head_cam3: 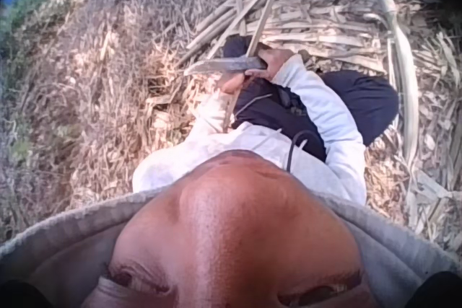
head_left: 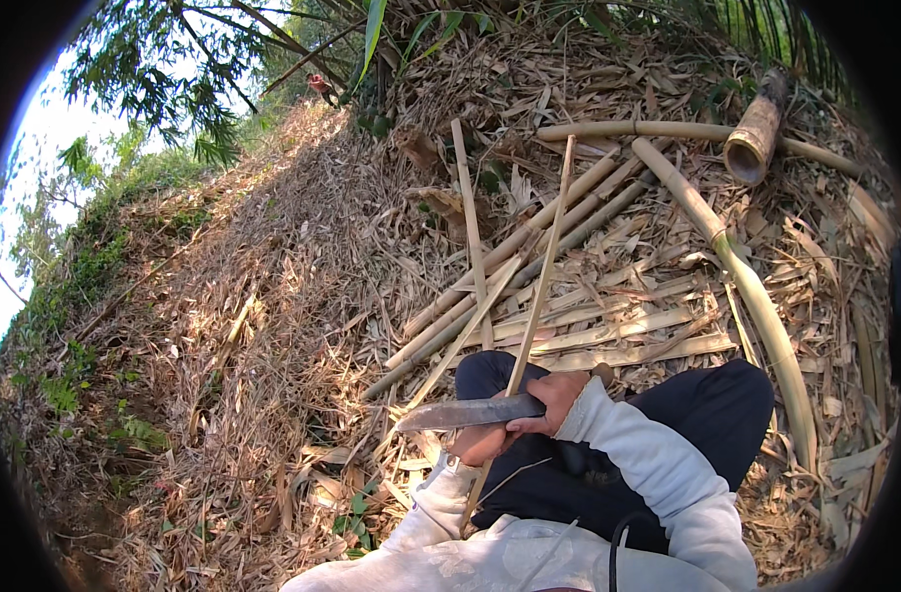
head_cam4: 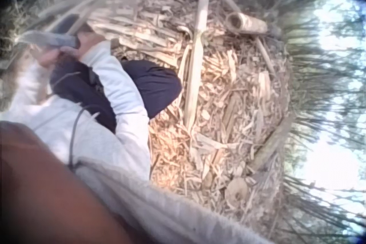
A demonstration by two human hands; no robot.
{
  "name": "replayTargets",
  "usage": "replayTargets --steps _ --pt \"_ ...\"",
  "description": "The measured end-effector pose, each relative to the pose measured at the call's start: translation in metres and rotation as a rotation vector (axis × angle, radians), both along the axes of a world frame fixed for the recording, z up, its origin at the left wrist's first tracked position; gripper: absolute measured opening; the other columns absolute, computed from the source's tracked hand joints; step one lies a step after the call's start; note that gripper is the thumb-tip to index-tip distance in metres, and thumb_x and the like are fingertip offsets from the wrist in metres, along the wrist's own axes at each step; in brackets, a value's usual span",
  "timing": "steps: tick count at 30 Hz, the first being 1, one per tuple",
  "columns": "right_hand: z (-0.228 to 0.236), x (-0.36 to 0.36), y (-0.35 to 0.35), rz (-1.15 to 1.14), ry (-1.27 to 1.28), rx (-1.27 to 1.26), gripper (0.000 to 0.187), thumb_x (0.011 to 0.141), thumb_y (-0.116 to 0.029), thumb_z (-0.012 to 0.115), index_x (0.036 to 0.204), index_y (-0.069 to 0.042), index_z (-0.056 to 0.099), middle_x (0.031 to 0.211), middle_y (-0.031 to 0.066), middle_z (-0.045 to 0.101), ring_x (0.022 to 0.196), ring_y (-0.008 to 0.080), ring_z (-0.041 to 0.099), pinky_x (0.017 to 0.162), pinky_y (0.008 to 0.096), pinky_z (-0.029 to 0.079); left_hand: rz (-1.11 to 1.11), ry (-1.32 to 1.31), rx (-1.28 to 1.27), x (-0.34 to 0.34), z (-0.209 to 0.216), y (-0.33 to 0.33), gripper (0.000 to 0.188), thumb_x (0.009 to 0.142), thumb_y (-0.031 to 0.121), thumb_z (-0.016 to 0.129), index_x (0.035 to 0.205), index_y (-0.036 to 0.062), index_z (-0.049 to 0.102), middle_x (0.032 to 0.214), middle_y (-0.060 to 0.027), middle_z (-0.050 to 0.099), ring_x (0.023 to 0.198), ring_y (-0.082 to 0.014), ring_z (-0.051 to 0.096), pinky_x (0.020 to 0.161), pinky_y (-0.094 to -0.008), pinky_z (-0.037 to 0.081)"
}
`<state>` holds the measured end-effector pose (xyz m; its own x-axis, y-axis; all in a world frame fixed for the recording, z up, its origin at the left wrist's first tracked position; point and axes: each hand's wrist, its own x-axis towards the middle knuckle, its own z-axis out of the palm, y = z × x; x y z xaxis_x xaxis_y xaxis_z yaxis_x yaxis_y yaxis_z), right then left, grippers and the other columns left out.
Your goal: The person uses a machete to shave and smooth a strip of bamboo while sitting on the ground.
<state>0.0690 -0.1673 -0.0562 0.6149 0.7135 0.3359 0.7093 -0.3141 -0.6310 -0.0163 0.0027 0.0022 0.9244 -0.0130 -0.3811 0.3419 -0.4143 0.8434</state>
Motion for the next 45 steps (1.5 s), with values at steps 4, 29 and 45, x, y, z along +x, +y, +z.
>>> replayTargets --steps 4,29,45 --pt "-0.001 -0.002 0.003 -0.065 -0.038 0.023 0.075 0.076 -0.079 0.053 0.084 -0.005 0.063 0.078 0.0166 0.065 0.075 0.0351 0.067 0.067 0.0453 0.054 0.100 0.052 0.002 0.001 0.001 -0.006 0.026 0.100 0.026 0.038 0.087 0.0075 0.052 0.056 -0.0005 0.047 0.039 -0.0098 0.040 0.037 -0.0259 0.029" --pt "-0.016 0.077 -0.055 -0.537 0.287 0.063 0.076 0.083 -0.078 0.044 0.082 -0.005 0.067 0.067 0.0200 0.064 0.064 0.0378 0.066 0.061 0.0465 0.054 0.110 0.407 -0.475 -0.035 0.018 -0.016 0.040 0.104 0.042 0.041 0.078 0.0122 0.041 0.056 0.0031 0.030 0.042 -0.0067 0.029 0.036 -0.0235 0.021" --pt "0.003 0.023 -0.021 -0.119 0.011 -0.031 0.076 0.069 -0.081 0.058 0.077 -0.005 0.066 0.069 0.0152 0.065 0.067 0.0354 0.066 0.063 0.0452 0.054 0.183 0.228 -0.131 -0.030 0.016 -0.016 0.028 0.102 0.035 0.051 0.087 0.0112 0.049 0.055 0.0052 0.040 0.042 -0.0067 0.036 0.039 -0.0238 0.029"
